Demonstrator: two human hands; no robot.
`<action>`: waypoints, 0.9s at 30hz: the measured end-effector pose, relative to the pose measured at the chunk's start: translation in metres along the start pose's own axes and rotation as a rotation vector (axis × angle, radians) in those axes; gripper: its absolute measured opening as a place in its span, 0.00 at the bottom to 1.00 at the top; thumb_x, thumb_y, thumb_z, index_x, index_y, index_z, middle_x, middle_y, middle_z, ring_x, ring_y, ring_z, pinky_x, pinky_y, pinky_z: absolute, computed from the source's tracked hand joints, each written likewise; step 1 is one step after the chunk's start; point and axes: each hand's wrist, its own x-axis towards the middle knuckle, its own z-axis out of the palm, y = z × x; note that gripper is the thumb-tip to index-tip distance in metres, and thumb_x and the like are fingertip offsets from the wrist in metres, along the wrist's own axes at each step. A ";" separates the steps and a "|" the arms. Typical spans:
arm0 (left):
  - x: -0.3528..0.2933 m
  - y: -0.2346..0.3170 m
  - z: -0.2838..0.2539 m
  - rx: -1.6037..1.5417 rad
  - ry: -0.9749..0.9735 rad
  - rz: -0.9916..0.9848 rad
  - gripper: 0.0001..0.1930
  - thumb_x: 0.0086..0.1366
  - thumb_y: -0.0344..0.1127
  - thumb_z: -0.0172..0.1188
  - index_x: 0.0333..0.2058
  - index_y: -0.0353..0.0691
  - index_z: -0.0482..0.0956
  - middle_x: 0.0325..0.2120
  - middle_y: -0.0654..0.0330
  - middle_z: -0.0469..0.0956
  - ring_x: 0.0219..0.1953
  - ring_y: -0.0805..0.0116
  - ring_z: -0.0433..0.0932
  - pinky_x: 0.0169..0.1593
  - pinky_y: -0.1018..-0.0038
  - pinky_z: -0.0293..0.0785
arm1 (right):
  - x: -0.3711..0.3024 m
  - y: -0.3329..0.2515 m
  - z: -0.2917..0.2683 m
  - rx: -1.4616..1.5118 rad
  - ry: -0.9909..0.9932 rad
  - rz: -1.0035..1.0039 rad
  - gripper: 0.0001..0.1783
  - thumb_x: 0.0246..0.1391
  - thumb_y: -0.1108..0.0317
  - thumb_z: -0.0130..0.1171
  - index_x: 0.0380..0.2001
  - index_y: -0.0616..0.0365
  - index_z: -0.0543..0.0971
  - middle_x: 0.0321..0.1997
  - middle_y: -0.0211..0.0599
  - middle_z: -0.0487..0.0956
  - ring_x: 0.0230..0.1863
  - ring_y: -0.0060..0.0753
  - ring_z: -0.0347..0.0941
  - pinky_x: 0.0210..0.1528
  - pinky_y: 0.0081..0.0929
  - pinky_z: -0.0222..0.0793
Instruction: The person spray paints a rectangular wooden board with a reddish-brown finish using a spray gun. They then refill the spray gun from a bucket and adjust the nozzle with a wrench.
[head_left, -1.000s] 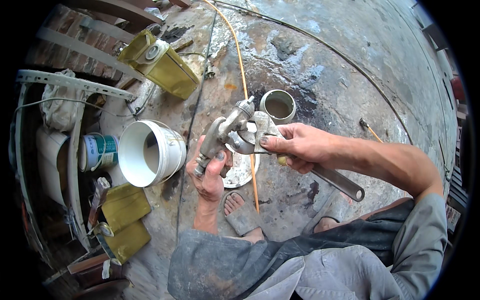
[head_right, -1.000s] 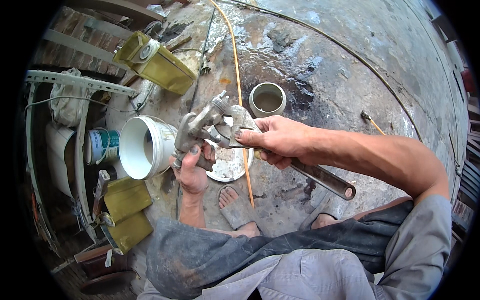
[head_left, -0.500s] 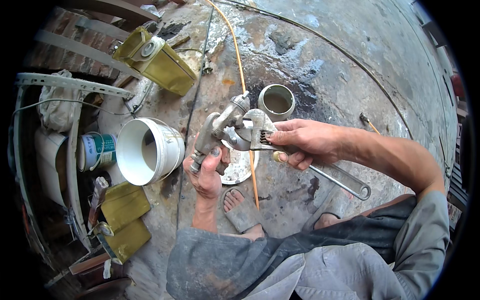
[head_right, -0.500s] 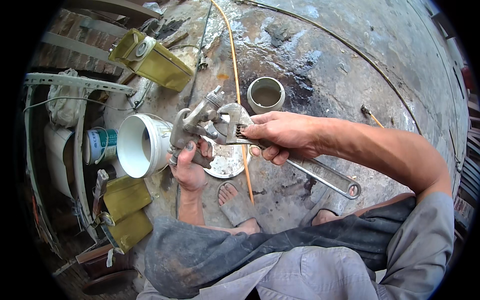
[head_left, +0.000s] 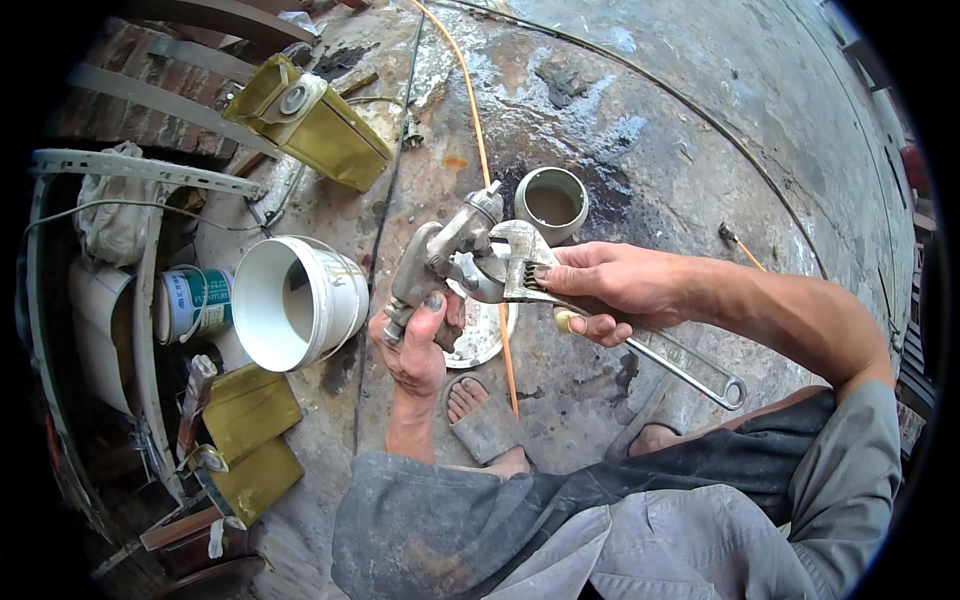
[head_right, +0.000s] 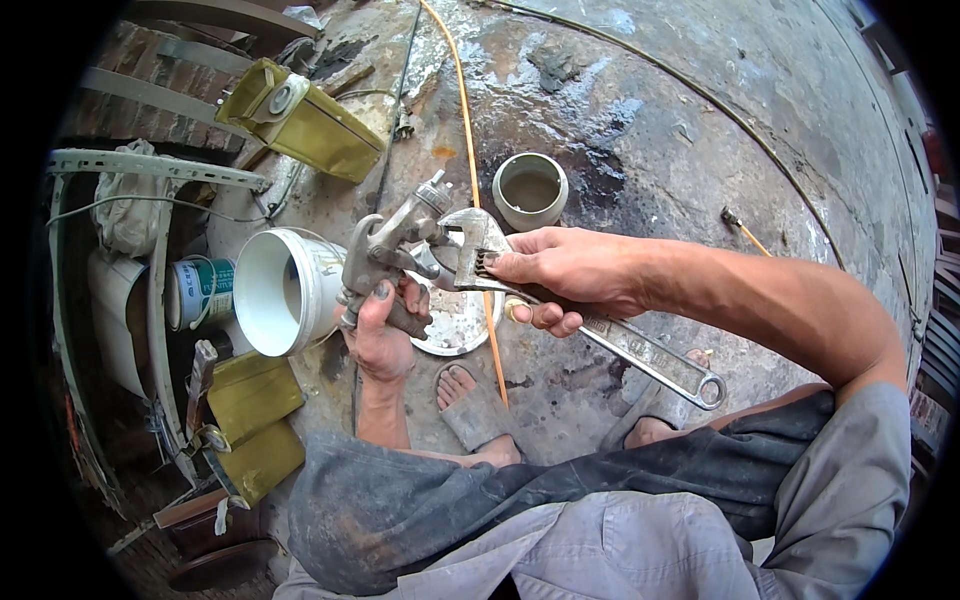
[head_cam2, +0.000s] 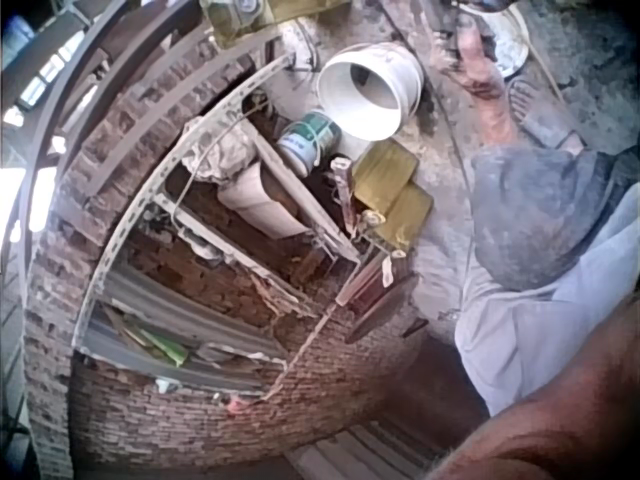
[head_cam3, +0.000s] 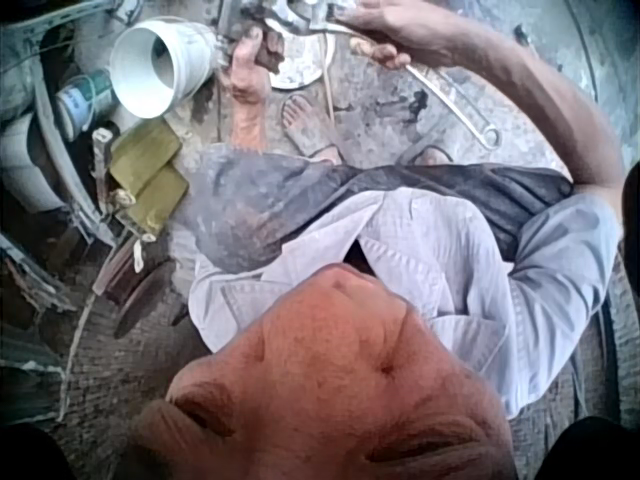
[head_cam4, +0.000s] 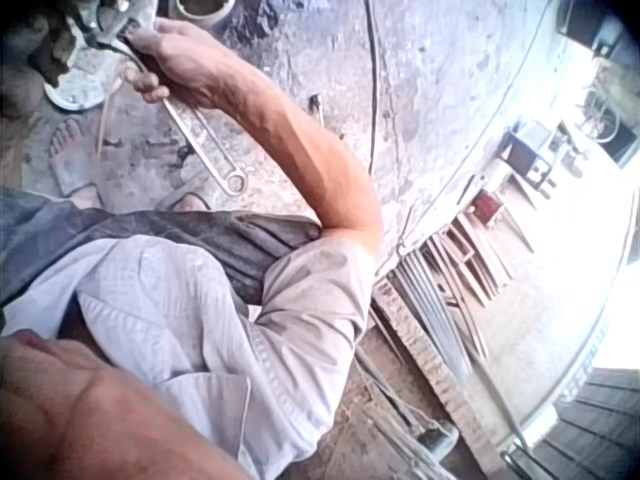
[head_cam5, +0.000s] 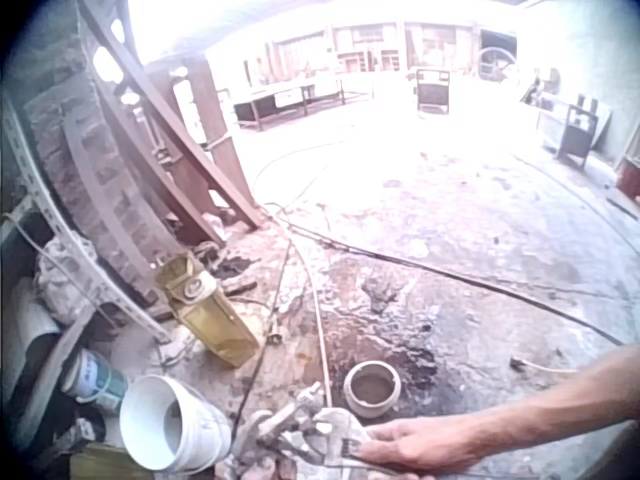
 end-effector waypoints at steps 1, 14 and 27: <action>0.000 0.000 0.000 0.002 -0.005 -0.004 0.22 0.61 0.40 0.57 0.48 0.28 0.74 0.29 0.55 0.74 0.28 0.70 0.70 0.31 0.70 0.71 | 0.000 -0.001 -0.001 -0.003 -0.012 -0.001 0.12 0.74 0.59 0.45 0.45 0.56 0.68 0.27 0.30 0.74 0.18 0.13 0.62 0.14 0.14 0.58; 0.000 -0.001 0.004 -0.100 0.015 -0.025 0.12 0.63 0.38 0.55 0.37 0.34 0.74 0.19 0.59 0.68 0.22 0.68 0.67 0.28 0.70 0.68 | 0.002 0.000 -0.004 -0.088 -0.068 -0.070 0.14 0.75 0.60 0.41 0.46 0.60 0.68 0.28 0.33 0.77 0.18 0.18 0.73 0.16 0.16 0.74; -0.001 0.000 0.005 -0.062 0.069 -0.110 0.11 0.64 0.39 0.55 0.30 0.37 0.71 0.17 0.62 0.65 0.19 0.71 0.62 0.25 0.71 0.63 | 0.002 -0.002 0.002 -0.006 0.010 -0.003 0.12 0.74 0.56 0.44 0.43 0.53 0.68 0.26 0.29 0.72 0.13 0.10 0.56 0.10 0.12 0.50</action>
